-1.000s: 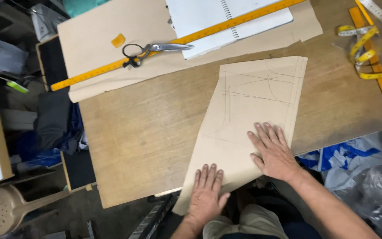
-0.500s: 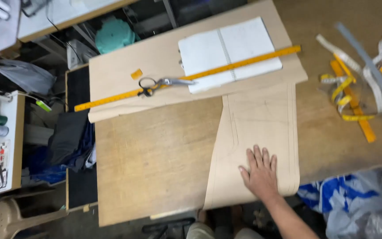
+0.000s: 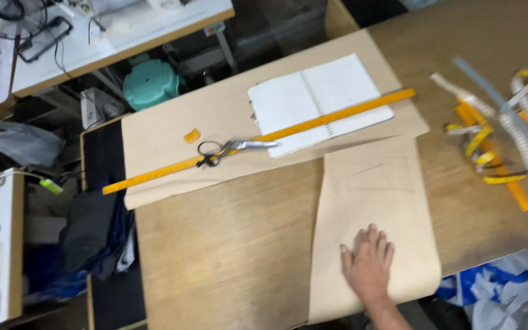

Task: The person uses large shears to cut a beige paper pattern along pre-drawn lines on a wooden table. They rotate the paper and adjust their position to follow the curved and straight lines of the pattern.

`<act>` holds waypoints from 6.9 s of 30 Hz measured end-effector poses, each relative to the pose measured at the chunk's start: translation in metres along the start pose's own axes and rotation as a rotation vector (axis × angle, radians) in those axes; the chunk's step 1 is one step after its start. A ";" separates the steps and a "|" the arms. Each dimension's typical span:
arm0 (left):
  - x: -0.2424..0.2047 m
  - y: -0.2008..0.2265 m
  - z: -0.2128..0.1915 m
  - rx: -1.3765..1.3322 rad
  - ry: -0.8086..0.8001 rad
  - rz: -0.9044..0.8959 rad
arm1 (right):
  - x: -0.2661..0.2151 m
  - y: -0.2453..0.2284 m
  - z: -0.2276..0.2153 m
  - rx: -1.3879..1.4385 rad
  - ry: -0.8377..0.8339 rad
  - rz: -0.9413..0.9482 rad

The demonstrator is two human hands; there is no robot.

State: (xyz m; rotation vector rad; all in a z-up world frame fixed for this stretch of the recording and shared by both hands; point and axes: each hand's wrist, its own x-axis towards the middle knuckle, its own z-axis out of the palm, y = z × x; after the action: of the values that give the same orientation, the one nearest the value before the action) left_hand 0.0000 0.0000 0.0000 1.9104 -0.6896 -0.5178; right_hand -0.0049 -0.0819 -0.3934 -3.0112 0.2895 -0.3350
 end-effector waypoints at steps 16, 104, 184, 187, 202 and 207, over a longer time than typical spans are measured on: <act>0.010 -0.513 -0.287 1.422 0.064 -0.350 | 0.013 -0.018 -0.009 0.043 -0.171 0.204; 0.099 -0.372 -0.193 0.831 -1.346 -0.672 | 0.029 0.011 0.007 0.181 -0.168 0.055; -0.072 -0.325 -0.073 0.405 -0.744 -0.991 | 0.050 0.023 -0.020 0.029 -0.040 -0.147; -0.076 -0.326 -0.070 0.421 -0.744 -0.973 | 0.048 0.023 -0.017 0.110 -0.047 -0.129; -0.074 -0.317 -0.067 0.417 -0.690 -0.991 | 0.058 0.035 -0.004 0.180 -0.192 -0.275; -0.074 -0.315 -0.068 0.411 -0.686 -1.027 | 0.070 0.033 -0.018 0.163 -0.147 -0.286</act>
State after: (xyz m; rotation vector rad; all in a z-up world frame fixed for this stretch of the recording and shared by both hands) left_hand 0.0619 0.2008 -0.2546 2.4072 -0.1507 -1.8445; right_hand 0.0523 -0.1290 -0.3657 -2.8932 -0.1735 -0.1474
